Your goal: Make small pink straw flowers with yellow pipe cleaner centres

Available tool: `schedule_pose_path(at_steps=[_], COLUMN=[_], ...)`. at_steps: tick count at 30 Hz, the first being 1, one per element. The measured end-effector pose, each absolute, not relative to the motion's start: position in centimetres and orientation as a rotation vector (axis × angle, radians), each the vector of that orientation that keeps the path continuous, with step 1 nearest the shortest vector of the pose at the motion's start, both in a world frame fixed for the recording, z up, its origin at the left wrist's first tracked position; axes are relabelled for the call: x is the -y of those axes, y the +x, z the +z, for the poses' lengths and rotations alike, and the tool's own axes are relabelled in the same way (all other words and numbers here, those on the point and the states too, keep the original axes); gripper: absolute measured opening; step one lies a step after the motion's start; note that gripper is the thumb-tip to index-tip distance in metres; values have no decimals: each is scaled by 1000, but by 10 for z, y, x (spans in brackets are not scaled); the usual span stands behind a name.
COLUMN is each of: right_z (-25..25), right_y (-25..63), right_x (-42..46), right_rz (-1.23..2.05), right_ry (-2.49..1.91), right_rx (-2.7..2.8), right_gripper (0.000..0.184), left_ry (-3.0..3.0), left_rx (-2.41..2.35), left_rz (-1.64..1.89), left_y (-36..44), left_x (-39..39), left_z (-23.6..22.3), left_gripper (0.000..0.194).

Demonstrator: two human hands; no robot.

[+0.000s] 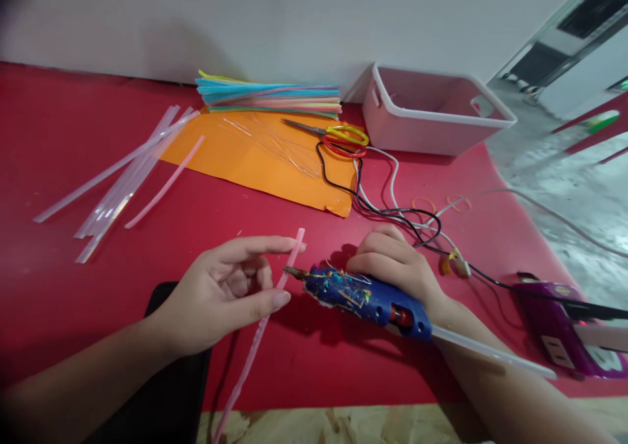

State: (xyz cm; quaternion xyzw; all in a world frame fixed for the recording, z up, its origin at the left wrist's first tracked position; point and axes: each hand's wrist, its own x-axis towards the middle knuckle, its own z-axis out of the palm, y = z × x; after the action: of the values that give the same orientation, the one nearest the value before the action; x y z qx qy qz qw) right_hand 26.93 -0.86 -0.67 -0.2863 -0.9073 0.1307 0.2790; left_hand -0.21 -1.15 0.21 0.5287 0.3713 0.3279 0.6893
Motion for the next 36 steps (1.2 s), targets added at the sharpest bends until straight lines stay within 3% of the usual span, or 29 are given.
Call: schedule_pose_path(at_steps=[21,36], right_z=[-4,-12], right_y=[267,271], right_x=[9,10], right_rz=[407,484], right_ry=[-744,-735], right_rx=[2391,2340], right_gripper=[36,31], left_ry=[1031,1059], left_rx=[-622,-582], left_rz=[621,524], left_y=[-6,-11], left_x=[7,6], left_z=[5,1], left_gripper=[54,60])
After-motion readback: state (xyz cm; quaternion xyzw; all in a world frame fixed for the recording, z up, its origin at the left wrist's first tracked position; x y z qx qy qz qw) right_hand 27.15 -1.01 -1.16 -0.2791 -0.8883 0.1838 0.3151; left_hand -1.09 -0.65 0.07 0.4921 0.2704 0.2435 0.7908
